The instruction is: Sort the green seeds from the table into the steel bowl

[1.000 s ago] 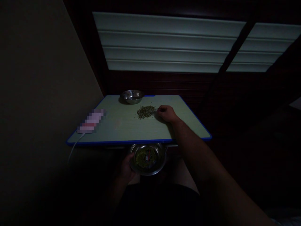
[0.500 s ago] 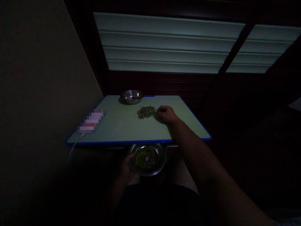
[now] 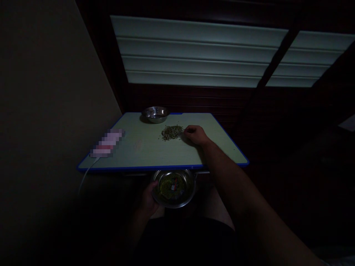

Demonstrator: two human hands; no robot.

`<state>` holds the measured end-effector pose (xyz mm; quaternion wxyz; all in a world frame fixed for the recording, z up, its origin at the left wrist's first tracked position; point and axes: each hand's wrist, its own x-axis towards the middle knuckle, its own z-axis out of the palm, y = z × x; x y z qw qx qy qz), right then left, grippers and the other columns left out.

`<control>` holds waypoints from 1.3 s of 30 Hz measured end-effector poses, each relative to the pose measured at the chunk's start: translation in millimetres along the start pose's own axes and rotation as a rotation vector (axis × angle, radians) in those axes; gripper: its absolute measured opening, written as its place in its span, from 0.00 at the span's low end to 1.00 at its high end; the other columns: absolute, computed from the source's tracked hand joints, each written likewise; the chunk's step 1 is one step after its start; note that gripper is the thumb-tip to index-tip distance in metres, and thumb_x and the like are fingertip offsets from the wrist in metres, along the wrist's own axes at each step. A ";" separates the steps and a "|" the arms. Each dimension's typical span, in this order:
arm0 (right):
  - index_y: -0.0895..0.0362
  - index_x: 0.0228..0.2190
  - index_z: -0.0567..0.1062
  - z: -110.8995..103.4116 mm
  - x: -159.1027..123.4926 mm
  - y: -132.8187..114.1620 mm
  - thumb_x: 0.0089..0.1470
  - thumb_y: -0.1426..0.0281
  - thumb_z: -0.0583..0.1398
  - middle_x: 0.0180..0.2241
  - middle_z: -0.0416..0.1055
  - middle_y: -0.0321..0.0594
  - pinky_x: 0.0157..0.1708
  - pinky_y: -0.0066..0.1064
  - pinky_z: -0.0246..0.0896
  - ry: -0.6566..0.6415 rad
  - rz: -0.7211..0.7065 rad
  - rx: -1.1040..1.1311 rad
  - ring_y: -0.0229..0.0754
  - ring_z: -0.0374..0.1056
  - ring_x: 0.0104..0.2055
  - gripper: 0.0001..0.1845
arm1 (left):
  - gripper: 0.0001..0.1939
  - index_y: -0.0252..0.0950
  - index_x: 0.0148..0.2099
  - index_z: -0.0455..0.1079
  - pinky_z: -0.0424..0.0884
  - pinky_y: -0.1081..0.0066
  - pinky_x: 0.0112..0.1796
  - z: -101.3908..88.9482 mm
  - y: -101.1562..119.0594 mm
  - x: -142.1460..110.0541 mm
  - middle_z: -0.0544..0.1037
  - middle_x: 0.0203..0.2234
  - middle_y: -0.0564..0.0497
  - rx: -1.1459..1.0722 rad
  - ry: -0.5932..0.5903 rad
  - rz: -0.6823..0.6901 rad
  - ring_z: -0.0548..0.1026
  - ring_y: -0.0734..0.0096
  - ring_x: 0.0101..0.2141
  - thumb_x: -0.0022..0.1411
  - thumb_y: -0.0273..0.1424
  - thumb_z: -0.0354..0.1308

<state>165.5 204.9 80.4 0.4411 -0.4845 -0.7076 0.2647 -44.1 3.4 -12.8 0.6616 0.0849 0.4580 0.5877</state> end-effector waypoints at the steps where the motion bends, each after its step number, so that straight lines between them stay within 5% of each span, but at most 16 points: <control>1: 0.58 0.23 0.75 0.1 -0.2 -0.1 0.40 0.67 0.59 0.22 0.70 0.34 0.31 0.28 0.57 0.000 -0.001 -0.008 0.36 0.62 0.27 0.07 | 0.09 0.34 0.32 0.77 0.76 0.62 0.39 -0.1 0.1 0.0 0.83 0.26 0.45 -0.001 -0.001 0.001 0.81 0.54 0.35 0.47 0.32 0.63; 29: 0.57 0.20 0.72 -1.9 -1.4 -5.3 0.37 0.67 0.59 0.19 0.65 0.32 0.26 0.27 0.54 -0.012 0.069 0.026 0.35 0.58 0.24 0.06 | 0.10 0.34 0.33 0.77 0.76 0.57 0.44 3.1 2.8 -4.5 0.84 0.30 0.43 0.015 0.004 -0.020 0.80 0.49 0.42 0.48 0.32 0.62; 39: 0.58 0.22 0.73 0.8 -3.1 -3.2 0.37 0.65 0.60 0.20 0.66 0.33 0.27 0.29 0.54 -0.069 0.071 0.058 0.35 0.58 0.24 0.08 | 0.07 0.35 0.30 0.77 0.77 0.60 0.40 3.0 2.7 -4.2 0.83 0.25 0.45 0.013 0.020 -0.031 0.81 0.52 0.37 0.48 0.31 0.61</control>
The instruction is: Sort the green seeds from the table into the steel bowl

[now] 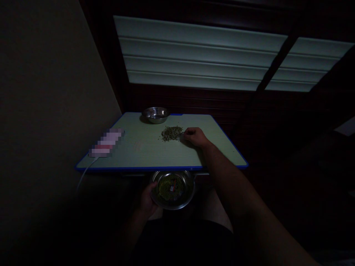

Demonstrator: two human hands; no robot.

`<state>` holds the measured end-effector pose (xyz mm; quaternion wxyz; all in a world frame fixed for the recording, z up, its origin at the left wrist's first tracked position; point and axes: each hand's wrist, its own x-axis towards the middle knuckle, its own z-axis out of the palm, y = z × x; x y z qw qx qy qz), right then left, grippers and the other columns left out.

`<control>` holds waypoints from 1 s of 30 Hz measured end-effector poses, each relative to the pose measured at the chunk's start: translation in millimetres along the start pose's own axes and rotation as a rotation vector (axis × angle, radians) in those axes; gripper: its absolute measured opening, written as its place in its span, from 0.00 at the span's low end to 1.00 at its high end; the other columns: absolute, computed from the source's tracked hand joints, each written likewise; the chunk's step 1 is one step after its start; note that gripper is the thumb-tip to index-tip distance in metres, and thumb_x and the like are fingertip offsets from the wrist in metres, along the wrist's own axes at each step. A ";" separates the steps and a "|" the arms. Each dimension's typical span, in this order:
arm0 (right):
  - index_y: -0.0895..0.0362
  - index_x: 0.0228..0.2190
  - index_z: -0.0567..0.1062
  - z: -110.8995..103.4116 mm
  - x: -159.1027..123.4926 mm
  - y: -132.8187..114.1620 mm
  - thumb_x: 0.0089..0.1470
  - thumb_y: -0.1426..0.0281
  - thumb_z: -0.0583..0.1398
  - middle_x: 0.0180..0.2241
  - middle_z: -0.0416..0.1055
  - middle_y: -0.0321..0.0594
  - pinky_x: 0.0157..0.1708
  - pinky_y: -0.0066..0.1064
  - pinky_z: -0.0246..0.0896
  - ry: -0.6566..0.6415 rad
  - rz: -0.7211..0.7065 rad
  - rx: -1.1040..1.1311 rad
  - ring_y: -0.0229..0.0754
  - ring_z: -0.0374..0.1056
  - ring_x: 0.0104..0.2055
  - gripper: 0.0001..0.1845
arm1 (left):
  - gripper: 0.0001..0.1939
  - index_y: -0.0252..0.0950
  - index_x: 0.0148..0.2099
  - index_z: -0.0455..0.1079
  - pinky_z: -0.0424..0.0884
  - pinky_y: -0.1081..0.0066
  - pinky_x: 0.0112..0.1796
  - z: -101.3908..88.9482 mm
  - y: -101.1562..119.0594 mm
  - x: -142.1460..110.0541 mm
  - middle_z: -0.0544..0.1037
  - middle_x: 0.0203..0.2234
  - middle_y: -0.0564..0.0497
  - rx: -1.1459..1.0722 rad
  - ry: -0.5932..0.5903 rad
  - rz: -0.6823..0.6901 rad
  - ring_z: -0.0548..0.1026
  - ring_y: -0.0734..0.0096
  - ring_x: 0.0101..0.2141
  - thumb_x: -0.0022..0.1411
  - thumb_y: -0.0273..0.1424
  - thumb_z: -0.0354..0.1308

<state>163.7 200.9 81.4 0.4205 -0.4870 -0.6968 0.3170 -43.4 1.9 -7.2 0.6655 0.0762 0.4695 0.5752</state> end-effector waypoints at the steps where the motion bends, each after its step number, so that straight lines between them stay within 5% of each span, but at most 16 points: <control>1: 0.58 0.22 0.73 0.5 0.1 0.2 0.37 0.65 0.61 0.20 0.67 0.34 0.27 0.29 0.54 0.001 0.002 0.014 0.35 0.59 0.24 0.08 | 0.08 0.34 0.31 0.78 0.77 0.61 0.39 -0.2 -0.1 0.2 0.83 0.25 0.45 -0.003 -0.007 0.008 0.81 0.53 0.37 0.48 0.31 0.61; 18: 0.58 0.20 0.72 -1.4 0.3 -4.1 0.36 0.66 0.59 0.20 0.66 0.33 0.29 0.29 0.54 0.051 -0.004 -0.012 0.36 0.60 0.26 0.07 | 0.07 0.33 0.29 0.77 0.77 0.66 0.35 3.2 1.2 -1.5 0.82 0.23 0.45 -0.027 0.041 -0.023 0.81 0.61 0.30 0.50 0.28 0.59; 30: 0.58 0.18 0.72 -4.1 -1.4 -7.1 0.33 0.67 0.59 0.18 0.63 0.32 0.25 0.29 0.51 -0.008 0.085 0.015 0.35 0.57 0.23 0.06 | 0.08 0.34 0.32 0.77 0.76 0.62 0.38 -3.4 -1.6 2.4 0.83 0.26 0.46 -0.018 -0.005 0.021 0.81 0.55 0.35 0.46 0.31 0.64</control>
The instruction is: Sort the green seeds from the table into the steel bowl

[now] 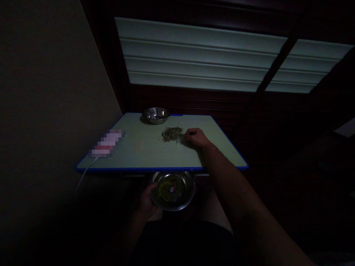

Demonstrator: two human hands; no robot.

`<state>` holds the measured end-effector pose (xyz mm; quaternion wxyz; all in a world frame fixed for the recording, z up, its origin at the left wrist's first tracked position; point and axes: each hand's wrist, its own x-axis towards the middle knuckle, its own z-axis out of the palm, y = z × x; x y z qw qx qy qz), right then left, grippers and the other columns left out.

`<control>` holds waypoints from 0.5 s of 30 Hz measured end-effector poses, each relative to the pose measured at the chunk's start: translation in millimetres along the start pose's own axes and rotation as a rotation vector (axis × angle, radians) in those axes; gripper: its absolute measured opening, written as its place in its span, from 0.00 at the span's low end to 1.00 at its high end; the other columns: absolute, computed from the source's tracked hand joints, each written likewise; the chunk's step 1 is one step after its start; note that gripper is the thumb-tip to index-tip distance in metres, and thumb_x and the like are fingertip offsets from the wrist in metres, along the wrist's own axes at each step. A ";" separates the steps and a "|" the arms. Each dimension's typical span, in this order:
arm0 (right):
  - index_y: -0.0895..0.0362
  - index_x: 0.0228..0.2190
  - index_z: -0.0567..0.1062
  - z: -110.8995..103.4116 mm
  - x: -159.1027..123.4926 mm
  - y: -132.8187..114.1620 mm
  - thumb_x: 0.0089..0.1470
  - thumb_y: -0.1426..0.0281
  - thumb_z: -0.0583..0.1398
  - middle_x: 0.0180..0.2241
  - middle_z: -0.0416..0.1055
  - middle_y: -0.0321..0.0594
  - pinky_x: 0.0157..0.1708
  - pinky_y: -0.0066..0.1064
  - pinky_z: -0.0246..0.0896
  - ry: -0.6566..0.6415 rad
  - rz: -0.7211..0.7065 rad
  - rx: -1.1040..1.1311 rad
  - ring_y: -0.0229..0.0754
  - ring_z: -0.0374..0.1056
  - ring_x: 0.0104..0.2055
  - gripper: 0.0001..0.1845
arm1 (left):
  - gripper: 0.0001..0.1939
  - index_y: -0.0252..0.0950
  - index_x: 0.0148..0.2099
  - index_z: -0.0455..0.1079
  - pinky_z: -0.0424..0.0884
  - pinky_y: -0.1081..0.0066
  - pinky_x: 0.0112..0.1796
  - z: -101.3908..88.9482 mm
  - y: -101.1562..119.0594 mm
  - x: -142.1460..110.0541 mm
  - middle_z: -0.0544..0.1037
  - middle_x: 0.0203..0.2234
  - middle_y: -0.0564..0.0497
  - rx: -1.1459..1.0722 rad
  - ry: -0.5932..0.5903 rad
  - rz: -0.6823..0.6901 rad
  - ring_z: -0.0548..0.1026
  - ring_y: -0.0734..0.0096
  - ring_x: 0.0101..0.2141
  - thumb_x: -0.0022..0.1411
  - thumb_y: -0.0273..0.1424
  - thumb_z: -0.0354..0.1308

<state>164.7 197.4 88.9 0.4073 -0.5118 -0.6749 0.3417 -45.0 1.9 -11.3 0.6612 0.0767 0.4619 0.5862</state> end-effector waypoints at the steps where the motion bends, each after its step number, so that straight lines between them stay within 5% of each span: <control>1: 0.58 0.18 0.72 -0.2 -0.2 -0.4 0.33 0.67 0.59 0.17 0.63 0.32 0.25 0.29 0.51 -0.015 0.004 0.012 0.35 0.57 0.22 0.06 | 0.09 0.35 0.32 0.77 0.76 0.61 0.39 -0.8 -0.6 0.8 0.83 0.26 0.46 -0.002 0.000 0.005 0.81 0.54 0.36 0.46 0.31 0.64; 15: 0.58 0.19 0.71 2.4 -1.1 -1.9 0.37 0.65 0.59 0.18 0.63 0.32 0.25 0.29 0.51 0.006 -0.015 -0.011 0.35 0.56 0.23 0.08 | 0.08 0.34 0.31 0.77 0.77 0.62 0.36 -4.1 -1.4 3.5 0.83 0.25 0.46 0.021 -0.016 -0.026 0.81 0.54 0.34 0.46 0.32 0.63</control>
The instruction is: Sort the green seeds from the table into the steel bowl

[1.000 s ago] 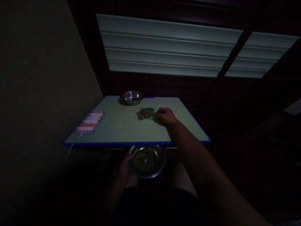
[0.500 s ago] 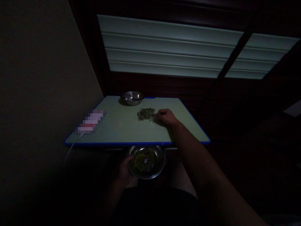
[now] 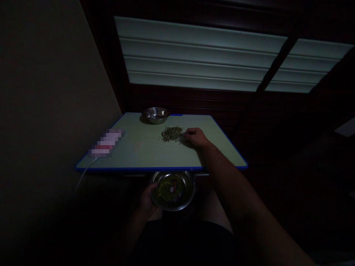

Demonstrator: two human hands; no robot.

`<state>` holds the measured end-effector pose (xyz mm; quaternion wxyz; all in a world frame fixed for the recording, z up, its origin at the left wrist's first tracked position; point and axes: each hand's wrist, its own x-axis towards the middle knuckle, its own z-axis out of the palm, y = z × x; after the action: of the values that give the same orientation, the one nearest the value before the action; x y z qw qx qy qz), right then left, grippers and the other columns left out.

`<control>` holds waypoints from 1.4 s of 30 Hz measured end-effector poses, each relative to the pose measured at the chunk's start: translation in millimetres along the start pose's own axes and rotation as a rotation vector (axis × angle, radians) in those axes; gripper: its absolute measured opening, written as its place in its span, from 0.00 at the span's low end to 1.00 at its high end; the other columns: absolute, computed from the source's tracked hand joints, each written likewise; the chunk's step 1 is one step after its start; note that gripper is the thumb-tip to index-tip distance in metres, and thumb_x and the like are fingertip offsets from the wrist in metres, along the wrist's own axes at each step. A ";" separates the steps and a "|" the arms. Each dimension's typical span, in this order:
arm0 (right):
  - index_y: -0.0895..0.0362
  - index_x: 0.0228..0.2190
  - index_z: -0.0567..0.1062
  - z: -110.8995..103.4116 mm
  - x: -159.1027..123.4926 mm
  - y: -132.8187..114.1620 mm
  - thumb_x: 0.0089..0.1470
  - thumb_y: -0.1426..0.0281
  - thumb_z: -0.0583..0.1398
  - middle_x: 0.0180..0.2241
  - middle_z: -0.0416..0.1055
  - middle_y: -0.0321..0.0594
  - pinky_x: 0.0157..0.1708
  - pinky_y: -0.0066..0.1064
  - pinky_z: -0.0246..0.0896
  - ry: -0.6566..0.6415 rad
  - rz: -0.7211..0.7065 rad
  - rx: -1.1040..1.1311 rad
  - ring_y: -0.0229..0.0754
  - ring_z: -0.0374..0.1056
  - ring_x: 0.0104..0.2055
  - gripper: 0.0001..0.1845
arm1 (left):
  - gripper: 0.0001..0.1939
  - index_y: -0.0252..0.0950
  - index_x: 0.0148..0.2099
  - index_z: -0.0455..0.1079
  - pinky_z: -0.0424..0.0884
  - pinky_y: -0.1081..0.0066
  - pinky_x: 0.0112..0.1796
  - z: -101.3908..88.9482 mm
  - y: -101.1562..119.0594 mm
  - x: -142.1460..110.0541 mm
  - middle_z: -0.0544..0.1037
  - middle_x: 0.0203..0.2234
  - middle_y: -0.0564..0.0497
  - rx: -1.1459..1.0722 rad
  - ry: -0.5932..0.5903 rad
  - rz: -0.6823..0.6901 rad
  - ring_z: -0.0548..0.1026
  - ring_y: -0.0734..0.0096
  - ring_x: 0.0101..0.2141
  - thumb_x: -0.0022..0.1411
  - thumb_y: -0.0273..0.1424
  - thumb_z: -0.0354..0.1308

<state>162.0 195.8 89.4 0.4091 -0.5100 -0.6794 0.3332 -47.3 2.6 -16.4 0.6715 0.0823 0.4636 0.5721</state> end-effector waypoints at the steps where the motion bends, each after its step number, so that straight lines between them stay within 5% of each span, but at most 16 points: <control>1: 0.58 0.19 0.71 0.0 0.3 0.2 0.37 0.65 0.59 0.18 0.64 0.32 0.26 0.29 0.52 0.016 -0.010 -0.017 0.35 0.57 0.23 0.08 | 0.08 0.35 0.31 0.77 0.77 0.62 0.36 0.3 0.1 -0.3 0.83 0.26 0.46 -0.002 -0.002 0.004 0.81 0.54 0.35 0.46 0.32 0.64; 16: 0.58 0.22 0.74 2.5 3.0 6.8 0.39 0.65 0.59 0.21 0.68 0.34 0.28 0.28 0.54 0.046 -0.065 -0.055 0.36 0.60 0.25 0.08 | 0.12 0.34 0.35 0.77 0.75 0.59 0.41 1.0 -0.3 -1.4 0.83 0.30 0.45 -0.020 -0.013 0.024 0.81 0.49 0.40 0.45 0.32 0.66; 23: 0.58 0.21 0.74 1.9 -0.2 0.4 0.38 0.67 0.60 0.20 0.68 0.34 0.28 0.28 0.55 0.022 -0.044 -0.013 0.36 0.60 0.26 0.08 | 0.06 0.34 0.30 0.77 0.76 0.63 0.35 6.3 2.3 -4.8 0.82 0.24 0.47 -0.012 0.001 -0.009 0.81 0.56 0.31 0.47 0.30 0.63; 42: 0.58 0.20 0.76 3.2 -1.0 -1.7 0.33 0.67 0.63 0.20 0.69 0.35 0.27 0.29 0.56 -0.058 -0.047 0.089 0.36 0.61 0.25 0.07 | 0.09 0.33 0.32 0.77 0.75 0.61 0.39 1.0 -0.2 -1.0 0.82 0.26 0.45 -0.024 -0.001 0.000 0.80 0.55 0.34 0.46 0.30 0.64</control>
<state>158.5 194.2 89.2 0.4192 -0.4656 -0.6871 0.3679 -46.4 2.1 -15.4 0.6727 0.0747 0.4564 0.5775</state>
